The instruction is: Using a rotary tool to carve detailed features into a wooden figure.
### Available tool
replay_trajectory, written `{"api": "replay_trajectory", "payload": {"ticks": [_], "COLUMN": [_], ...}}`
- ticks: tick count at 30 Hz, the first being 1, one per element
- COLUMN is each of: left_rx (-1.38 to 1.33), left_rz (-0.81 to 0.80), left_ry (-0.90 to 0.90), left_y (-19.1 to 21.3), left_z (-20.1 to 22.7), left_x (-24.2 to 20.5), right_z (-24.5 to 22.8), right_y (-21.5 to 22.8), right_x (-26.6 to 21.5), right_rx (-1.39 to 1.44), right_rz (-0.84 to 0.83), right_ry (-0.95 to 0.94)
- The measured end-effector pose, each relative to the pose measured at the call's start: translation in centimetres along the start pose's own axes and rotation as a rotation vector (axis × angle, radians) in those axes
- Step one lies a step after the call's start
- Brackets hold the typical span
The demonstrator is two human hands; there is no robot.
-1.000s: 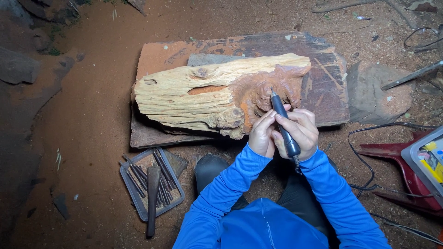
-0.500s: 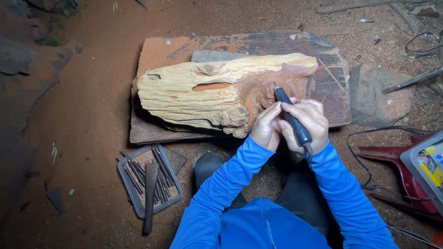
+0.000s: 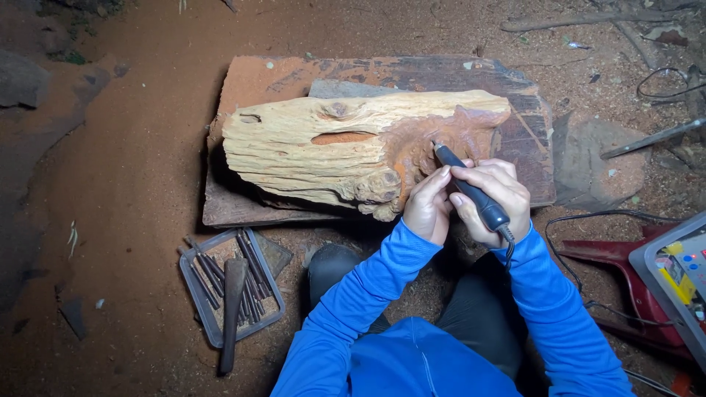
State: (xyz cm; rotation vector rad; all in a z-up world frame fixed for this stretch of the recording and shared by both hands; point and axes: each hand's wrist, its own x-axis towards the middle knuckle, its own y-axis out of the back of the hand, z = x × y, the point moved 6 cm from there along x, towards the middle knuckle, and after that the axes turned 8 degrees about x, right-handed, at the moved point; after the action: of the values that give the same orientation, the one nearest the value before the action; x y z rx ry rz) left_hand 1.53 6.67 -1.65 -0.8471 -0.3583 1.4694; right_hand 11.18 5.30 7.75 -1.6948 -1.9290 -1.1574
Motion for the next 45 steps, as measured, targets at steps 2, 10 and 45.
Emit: {"api": "replay_trajectory", "payload": {"ticks": [2, 10, 45], "left_rx": [0.004, -0.006, 0.249], "left_rz": [0.005, 0.025, 0.131], "left_ry": [0.004, 0.000, -0.129], "left_y": [-0.1, 0.8, -0.4], "left_z": [0.0, -1.2, -2.6], "left_x": [0.3, 1.1, 1.8], "right_z": [-0.3, -0.5, 4.1], "right_y": [0.1, 0.2, 1.5], "right_x": [0.3, 1.2, -3.3], "right_rx": [0.006, 0.027, 0.256], "right_rz": [0.003, 0.007, 0.347], "right_ry": [-0.020, -0.113, -0.077]}}
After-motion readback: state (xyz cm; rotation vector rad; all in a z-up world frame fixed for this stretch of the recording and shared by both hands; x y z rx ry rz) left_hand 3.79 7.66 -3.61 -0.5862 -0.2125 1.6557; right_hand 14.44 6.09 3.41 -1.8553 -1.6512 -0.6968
